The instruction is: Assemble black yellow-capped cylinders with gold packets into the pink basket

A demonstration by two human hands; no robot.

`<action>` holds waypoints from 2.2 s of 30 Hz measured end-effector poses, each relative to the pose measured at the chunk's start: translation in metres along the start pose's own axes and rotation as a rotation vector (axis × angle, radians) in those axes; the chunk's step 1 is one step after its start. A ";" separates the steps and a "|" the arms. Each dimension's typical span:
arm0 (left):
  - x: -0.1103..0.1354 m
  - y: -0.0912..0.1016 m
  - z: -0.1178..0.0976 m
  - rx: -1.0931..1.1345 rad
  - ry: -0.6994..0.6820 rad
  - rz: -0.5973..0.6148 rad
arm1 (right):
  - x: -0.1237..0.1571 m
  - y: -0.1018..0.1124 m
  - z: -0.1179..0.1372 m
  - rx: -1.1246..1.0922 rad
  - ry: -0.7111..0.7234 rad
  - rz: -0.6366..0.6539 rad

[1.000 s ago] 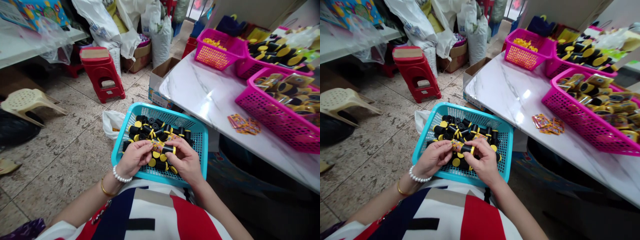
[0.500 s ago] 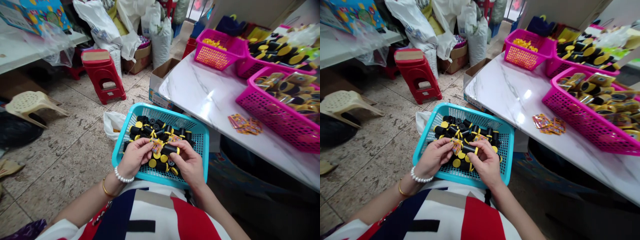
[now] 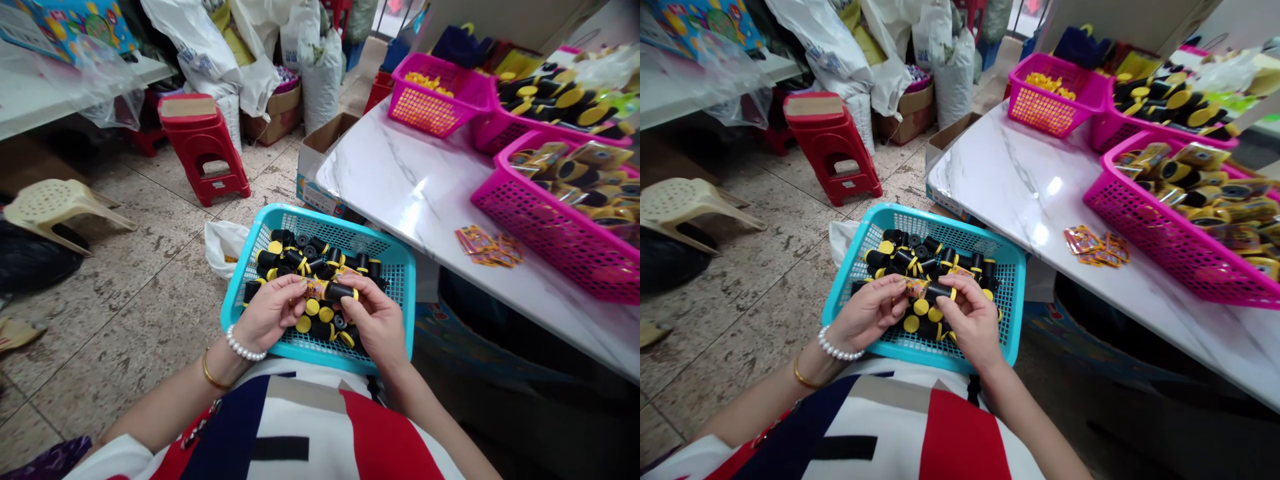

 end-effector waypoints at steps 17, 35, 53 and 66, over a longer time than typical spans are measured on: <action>0.015 -0.008 -0.013 -0.316 -0.260 -0.085 | 0.004 -0.010 0.014 0.049 0.169 0.120; 0.003 -0.027 0.007 -0.334 -0.072 0.081 | 0.010 0.008 0.035 0.307 0.385 0.144; 0.008 -0.030 -0.021 -0.717 -0.313 -0.107 | -0.001 0.009 0.013 0.236 0.272 0.016; -0.003 -0.027 0.000 -0.518 -0.120 0.103 | -0.009 -0.006 -0.005 -0.210 -0.010 0.169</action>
Point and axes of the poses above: each hand's wrist, its own x-axis away from the middle knuckle, its own y-axis out of the back of the hand, z = x × y, the point moved 9 cm from there along -x, towards the middle knuckle, and after that the axes turned 13 degrees about y, right-handed, at the moved point
